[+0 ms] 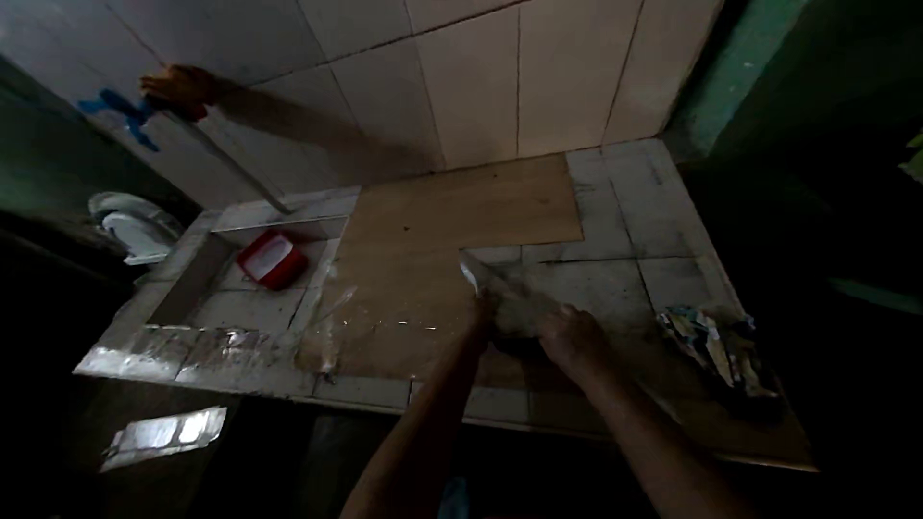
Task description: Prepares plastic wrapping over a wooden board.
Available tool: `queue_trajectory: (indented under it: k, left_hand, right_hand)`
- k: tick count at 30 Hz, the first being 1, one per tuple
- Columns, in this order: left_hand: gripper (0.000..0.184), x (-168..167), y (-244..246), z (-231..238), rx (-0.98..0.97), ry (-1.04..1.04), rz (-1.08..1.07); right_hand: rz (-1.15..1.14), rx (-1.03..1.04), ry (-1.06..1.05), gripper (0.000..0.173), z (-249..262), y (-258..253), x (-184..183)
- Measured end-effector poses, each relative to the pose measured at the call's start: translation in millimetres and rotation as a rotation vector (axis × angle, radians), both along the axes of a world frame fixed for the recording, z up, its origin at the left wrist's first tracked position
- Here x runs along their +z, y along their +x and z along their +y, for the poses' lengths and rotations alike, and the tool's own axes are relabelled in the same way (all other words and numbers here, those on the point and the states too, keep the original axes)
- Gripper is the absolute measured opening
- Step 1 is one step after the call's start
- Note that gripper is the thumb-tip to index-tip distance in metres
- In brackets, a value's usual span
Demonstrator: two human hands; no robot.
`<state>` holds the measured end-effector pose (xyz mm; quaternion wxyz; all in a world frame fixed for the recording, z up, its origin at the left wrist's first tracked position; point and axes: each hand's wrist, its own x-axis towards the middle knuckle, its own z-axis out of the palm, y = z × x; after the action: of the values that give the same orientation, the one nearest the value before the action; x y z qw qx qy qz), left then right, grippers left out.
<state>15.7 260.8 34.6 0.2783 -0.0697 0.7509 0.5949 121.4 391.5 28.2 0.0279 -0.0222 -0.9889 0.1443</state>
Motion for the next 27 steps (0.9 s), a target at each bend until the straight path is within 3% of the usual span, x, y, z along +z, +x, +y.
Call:
queue_trajectory:
  k: [3, 8, 14, 16, 18, 20, 23, 27]
  left_hand:
    - [0.057, -7, 18, -19, 0.066, 0.033, 0.001]
    - [0.055, -19, 25, -40, 0.099, 0.069, -0.021]
    - [0.051, -18, 19, -46, 0.056, -0.020, -0.074]
    - [0.054, -24, 17, -49, 0.061, -0.009, -0.104]
    - [0.057, -21, 16, -48, 0.065, 0.020, -0.142]
    - [0.055, -17, 16, -45, 0.072, 0.064, -0.174]
    - [0.052, -4, 13, -43, 0.052, 0.159, -0.264]
    - [0.038, 1, 7, -52, -0.100, 0.222, -0.317]
  right_hand:
    - [0.183, 0.068, -0.003, 0.014, -9, 12, -14]
    - [0.303, 0.136, -0.018, 0.020, -17, 20, -30]
    - [0.312, 0.022, 0.003, 0.021, -19, 31, -30]
    - [0.339, -0.068, -0.009, 0.031, -14, 41, -28]
    - [0.246, -0.240, -0.062, 0.050, -2, 52, -23]
    - [0.066, -0.429, -0.188, 0.056, 15, 57, -19]
    - [-0.061, -0.562, -0.296, 0.048, 25, 50, -22]
    - [-0.244, -0.731, -0.312, 0.033, -5, 19, -10]
